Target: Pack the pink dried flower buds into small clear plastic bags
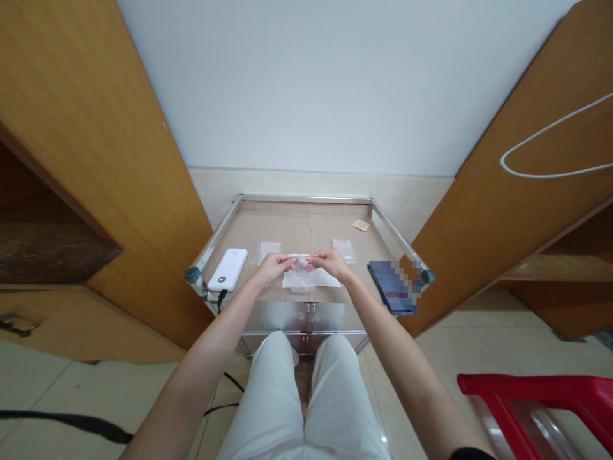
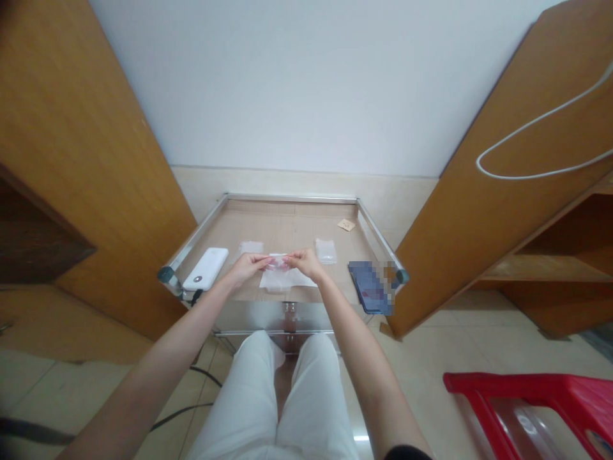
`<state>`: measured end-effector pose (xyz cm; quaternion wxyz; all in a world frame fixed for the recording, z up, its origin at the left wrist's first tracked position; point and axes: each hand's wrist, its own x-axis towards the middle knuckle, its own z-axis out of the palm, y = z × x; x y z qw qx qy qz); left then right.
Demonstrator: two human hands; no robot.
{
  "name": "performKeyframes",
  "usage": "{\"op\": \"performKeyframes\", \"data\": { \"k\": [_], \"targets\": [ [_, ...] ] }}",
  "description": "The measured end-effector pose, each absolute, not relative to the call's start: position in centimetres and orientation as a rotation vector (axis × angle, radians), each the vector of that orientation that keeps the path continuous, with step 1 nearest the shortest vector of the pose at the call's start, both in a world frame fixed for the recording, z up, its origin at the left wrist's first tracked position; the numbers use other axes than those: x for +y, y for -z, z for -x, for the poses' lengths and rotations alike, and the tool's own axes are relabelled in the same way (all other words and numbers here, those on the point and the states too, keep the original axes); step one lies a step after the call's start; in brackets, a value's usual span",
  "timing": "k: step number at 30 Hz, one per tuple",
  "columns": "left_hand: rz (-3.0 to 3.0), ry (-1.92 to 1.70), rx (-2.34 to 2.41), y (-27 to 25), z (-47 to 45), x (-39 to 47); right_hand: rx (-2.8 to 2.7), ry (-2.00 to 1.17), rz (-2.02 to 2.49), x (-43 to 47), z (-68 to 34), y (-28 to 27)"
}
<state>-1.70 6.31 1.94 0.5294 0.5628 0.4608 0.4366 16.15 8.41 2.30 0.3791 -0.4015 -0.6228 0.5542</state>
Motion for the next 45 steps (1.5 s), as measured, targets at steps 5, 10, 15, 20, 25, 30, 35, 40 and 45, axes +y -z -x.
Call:
{"op": "performKeyframes", "data": {
  "k": [5, 10, 15, 20, 25, 30, 35, 40, 45],
  "targets": [
    [-1.312, -1.144, 1.154, -1.5, 1.2, 6.6, -1.555, -1.386, 1.012, 8.4, -16.0, -1.9],
    [-1.187, -1.273, 1.195, -1.7, 1.1, 6.9, -1.524, -1.428, 0.998, 8.0, -16.0, -1.5],
    [-1.14, -1.337, 1.204, -2.0, 1.1, 7.0, -1.46, -1.421, 1.012, 8.0, -15.8, -0.4],
    [-1.101, -1.367, 1.218, -1.8, 0.7, 7.0, -1.448, -1.33, 0.967, 8.0, -15.6, 0.4],
    [-1.082, -1.381, 1.255, -1.8, 0.4, 7.2, -1.649, -1.08, 0.949, 7.2, -15.9, 0.0],
    [-1.055, -1.331, 1.259, -2.1, -0.2, 7.2, -1.698, -0.979, 0.997, 7.5, -15.9, 0.5],
    [-1.1, -1.365, 1.366, -1.7, 0.0, 7.1, -1.483, -0.801, 1.184, 10.2, -17.9, 1.0],
    [-1.229, -1.436, 1.437, -0.9, 1.8, 7.5, -1.349, -0.626, 1.357, 13.9, -22.3, 1.3],
    [-1.434, -1.516, 1.764, -0.6, 4.4, 8.5, -1.389, -0.558, 1.489, 15.8, -24.5, 2.8]
  ]
}}
